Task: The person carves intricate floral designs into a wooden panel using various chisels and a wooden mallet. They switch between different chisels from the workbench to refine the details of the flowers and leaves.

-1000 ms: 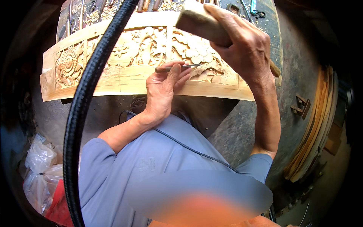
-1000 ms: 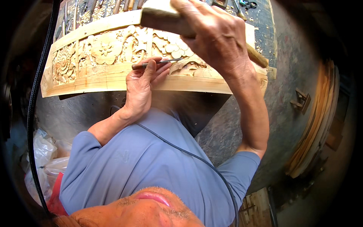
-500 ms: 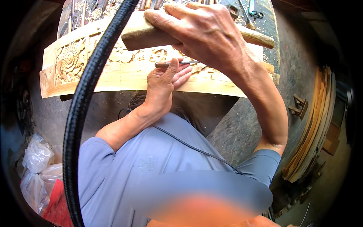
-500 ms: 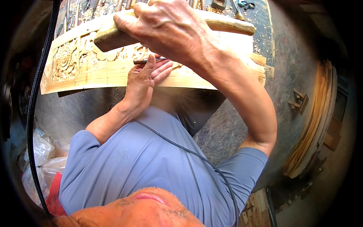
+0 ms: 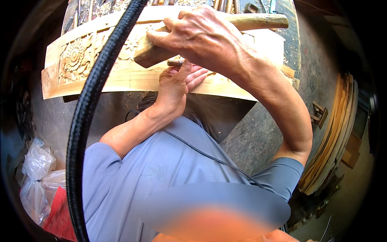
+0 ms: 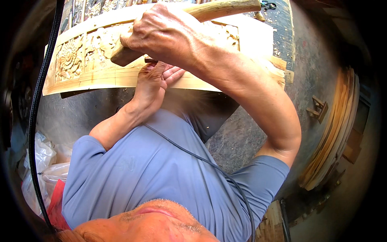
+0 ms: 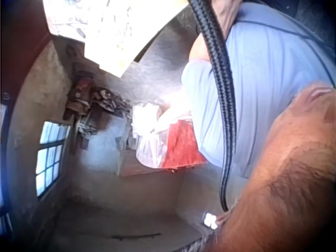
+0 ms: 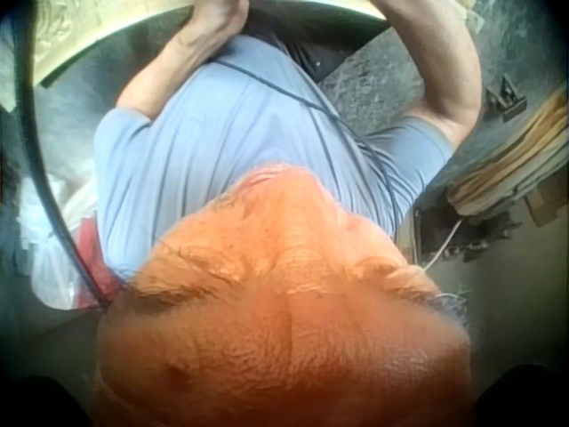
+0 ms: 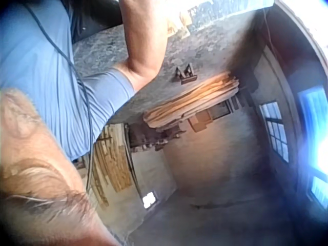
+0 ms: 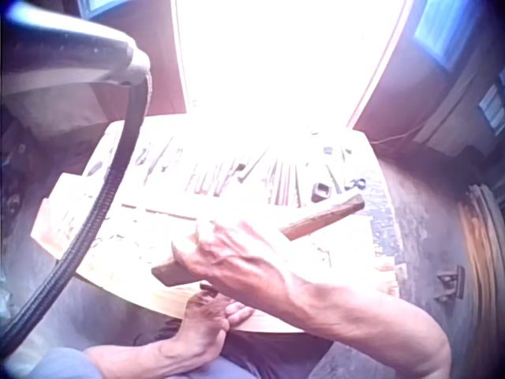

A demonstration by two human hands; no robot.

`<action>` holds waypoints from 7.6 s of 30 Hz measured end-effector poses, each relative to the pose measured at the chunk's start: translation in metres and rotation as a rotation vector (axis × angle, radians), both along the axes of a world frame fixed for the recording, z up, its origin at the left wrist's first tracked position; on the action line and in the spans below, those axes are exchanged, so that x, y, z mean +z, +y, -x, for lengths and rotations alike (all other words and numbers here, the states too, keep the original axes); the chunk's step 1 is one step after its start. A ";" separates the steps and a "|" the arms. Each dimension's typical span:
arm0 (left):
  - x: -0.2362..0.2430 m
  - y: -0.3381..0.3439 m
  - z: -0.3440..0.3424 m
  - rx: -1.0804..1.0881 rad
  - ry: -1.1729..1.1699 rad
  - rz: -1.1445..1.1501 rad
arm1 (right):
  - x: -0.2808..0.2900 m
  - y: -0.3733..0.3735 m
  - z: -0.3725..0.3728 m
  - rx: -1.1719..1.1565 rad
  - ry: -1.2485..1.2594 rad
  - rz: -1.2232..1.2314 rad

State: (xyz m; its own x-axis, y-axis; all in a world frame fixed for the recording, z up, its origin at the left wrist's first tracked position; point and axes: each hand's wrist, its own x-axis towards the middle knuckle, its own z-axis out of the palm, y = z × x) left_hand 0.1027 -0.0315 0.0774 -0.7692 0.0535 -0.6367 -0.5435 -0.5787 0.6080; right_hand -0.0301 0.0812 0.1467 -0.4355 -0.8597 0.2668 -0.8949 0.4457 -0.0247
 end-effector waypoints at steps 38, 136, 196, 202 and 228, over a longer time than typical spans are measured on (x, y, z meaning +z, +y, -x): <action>-0.002 0.002 0.001 0.060 0.069 -0.037 | 0.022 -0.001 0.000 0.081 -0.022 0.147; -0.002 0.029 0.115 -0.846 1.496 1.045 | -0.012 0.162 -0.114 -0.861 0.115 0.940; -0.035 0.007 0.088 -0.478 1.459 1.109 | -0.050 0.150 -0.115 -0.965 -0.043 0.755; -0.030 0.006 0.087 -0.527 1.402 1.074 | -0.052 0.152 -0.112 -0.939 -0.043 0.768; -0.027 0.011 0.084 -0.510 1.462 1.200 | -0.026 0.139 -0.098 -0.823 0.085 0.447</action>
State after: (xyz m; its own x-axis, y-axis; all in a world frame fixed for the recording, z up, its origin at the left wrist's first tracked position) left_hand 0.0184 -0.0209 0.0502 -0.7074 0.5002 0.4993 0.7035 0.4301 0.5659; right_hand 0.0682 0.2202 0.1211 -0.8248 -0.0999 0.5566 -0.3091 0.9038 -0.2959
